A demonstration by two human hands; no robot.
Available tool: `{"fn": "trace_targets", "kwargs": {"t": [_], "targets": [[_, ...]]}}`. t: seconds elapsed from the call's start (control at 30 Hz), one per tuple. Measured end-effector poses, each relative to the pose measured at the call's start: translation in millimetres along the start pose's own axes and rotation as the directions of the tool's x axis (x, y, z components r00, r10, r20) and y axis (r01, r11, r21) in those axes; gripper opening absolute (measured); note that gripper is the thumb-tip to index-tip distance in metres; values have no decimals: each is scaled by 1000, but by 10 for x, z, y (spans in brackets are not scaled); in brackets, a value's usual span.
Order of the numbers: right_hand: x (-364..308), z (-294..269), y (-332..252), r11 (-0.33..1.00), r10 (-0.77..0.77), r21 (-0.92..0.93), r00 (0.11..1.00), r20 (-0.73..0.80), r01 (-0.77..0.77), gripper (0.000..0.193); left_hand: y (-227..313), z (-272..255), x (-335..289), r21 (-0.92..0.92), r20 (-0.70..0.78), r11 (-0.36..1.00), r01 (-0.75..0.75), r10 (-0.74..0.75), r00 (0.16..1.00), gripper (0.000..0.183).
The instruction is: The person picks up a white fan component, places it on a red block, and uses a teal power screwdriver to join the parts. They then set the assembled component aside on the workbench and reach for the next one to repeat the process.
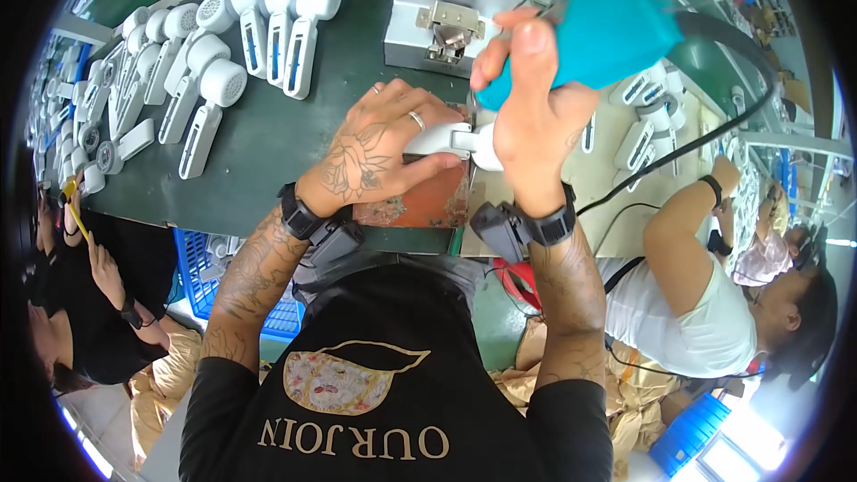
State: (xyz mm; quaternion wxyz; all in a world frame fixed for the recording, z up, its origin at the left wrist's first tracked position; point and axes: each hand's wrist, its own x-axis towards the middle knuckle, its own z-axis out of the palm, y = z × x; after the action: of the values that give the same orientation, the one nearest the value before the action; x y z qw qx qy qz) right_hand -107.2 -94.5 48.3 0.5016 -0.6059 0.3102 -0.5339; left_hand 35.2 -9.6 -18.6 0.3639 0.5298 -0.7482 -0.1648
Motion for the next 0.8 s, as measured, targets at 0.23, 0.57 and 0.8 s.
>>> {"fn": "trace_targets", "kwargs": {"t": [0.23, 0.57, 0.8], "targets": [[496, 307, 217, 965, -242, -78, 967, 84, 249, 38, -41, 47, -56, 28, -50, 997, -72, 73, 996, 33], [95, 180, -32, 999, -30, 40, 998, 51, 28, 43, -41, 9, -55, 15, -30, 1000, -27, 27, 999, 32], [-432, -243, -139, 999, -35, 1, 995, 88, 35, 63, 21, 8, -29, -5, -15, 1000, -17, 17, 1000, 32]]}}
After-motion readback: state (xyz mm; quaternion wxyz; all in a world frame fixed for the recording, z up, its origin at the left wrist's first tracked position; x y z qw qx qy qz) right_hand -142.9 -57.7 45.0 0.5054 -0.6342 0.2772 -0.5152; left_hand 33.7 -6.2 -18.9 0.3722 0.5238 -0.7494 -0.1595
